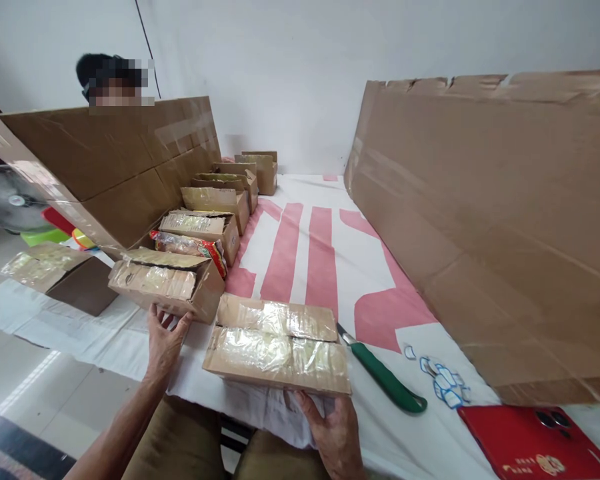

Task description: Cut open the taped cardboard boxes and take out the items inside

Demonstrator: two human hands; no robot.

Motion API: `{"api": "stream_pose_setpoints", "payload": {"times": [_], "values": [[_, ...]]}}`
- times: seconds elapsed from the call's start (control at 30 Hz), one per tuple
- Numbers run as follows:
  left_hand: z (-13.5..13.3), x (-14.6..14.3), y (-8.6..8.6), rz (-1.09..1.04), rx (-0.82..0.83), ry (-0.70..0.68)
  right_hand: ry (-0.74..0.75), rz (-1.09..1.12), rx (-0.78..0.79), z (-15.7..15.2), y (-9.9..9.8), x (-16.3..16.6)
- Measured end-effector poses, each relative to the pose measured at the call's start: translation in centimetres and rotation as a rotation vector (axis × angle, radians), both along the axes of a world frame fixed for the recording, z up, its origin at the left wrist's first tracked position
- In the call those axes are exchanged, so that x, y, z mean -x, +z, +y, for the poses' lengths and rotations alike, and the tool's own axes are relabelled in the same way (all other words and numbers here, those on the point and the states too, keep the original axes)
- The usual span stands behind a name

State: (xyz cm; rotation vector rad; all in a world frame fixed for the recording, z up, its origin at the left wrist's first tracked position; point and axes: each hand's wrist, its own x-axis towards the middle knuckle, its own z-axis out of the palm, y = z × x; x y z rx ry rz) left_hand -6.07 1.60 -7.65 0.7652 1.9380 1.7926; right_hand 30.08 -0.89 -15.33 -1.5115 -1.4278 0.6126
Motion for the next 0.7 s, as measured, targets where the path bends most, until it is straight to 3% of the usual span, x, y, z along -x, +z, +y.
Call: {"api": "stream_pose_setpoints", "payload": {"times": [0.7], "values": [[1.7,0.8,-1.2,0.029,-0.039,-0.054,-0.007,0.025,0.034,0.0,1.1,0.0]]}}
